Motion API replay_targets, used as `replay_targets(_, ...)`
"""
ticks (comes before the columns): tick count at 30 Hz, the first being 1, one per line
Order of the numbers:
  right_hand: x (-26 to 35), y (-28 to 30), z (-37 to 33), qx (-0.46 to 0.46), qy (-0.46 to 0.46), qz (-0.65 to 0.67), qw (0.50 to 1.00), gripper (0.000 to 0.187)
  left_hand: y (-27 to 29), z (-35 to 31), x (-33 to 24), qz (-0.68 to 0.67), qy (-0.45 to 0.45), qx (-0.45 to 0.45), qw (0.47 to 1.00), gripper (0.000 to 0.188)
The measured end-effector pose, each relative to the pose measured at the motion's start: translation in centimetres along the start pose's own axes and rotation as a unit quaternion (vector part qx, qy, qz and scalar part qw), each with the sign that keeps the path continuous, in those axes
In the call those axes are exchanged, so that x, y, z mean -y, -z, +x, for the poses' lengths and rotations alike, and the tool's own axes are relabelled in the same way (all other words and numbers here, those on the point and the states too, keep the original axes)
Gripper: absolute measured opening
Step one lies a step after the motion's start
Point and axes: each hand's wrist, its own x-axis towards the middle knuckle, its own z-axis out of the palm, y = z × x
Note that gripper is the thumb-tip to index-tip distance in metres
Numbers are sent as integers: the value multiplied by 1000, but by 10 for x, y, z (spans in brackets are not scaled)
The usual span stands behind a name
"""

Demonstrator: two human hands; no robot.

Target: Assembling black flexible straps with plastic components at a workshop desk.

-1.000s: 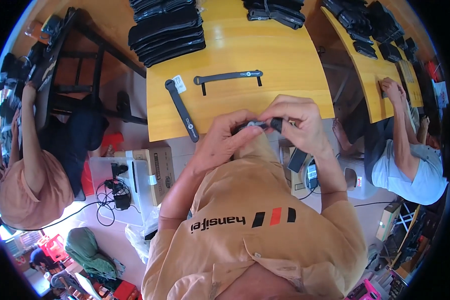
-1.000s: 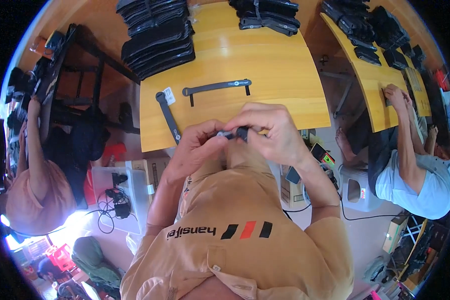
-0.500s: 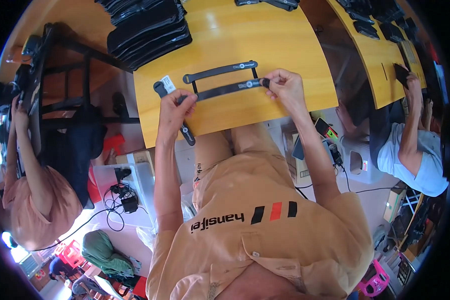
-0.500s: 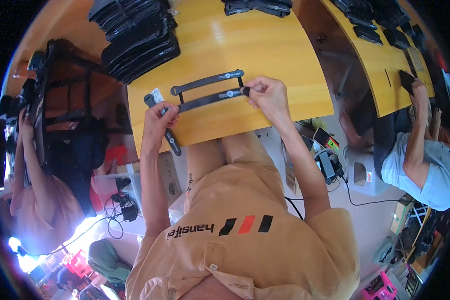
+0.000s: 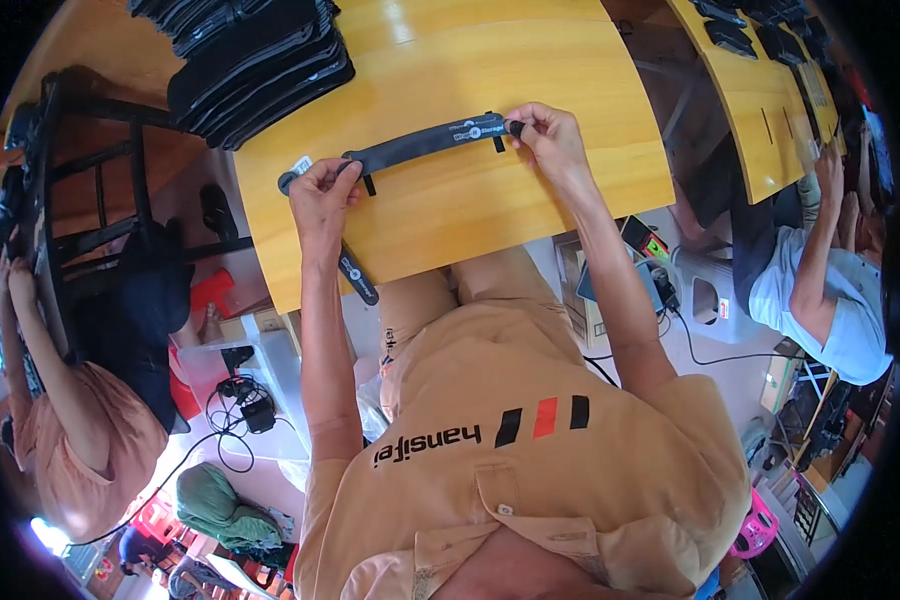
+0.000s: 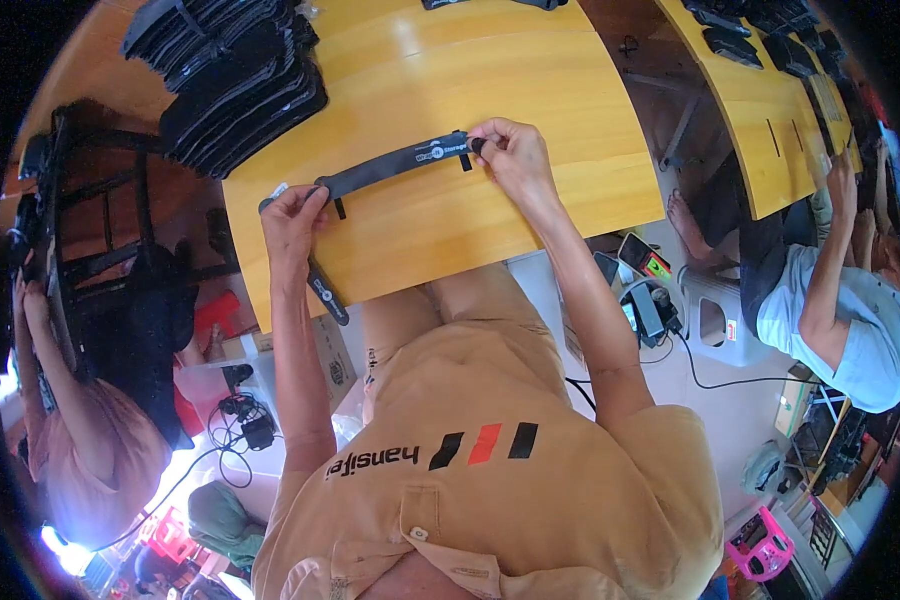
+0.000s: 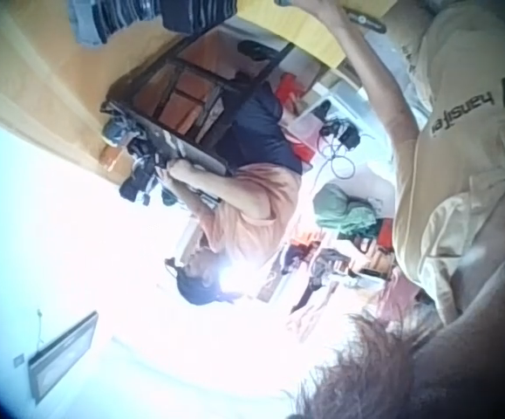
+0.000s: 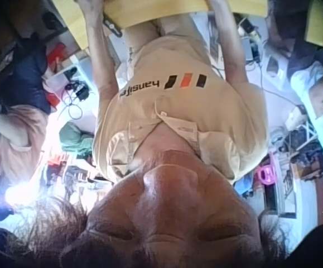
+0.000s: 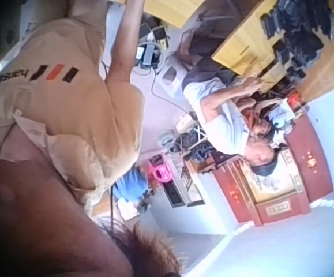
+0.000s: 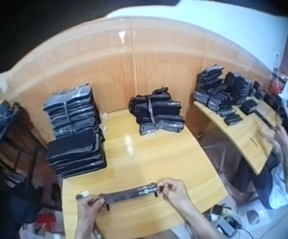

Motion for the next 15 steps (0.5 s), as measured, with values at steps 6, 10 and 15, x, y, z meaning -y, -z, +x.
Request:
replay_targets(6,-10,-3,8,-15,7,-12,1000,15,-3,9,10,17,-11,-36,999,14)
replay_targets(10,-10,-5,6,-27,4,-21,999,16,-3,11,16,16,-9,-33,999,14)
replay_targets(15,-16,-4,8,-32,16,-50,998,16,-4,12,14,12,-5,-29,999,14)
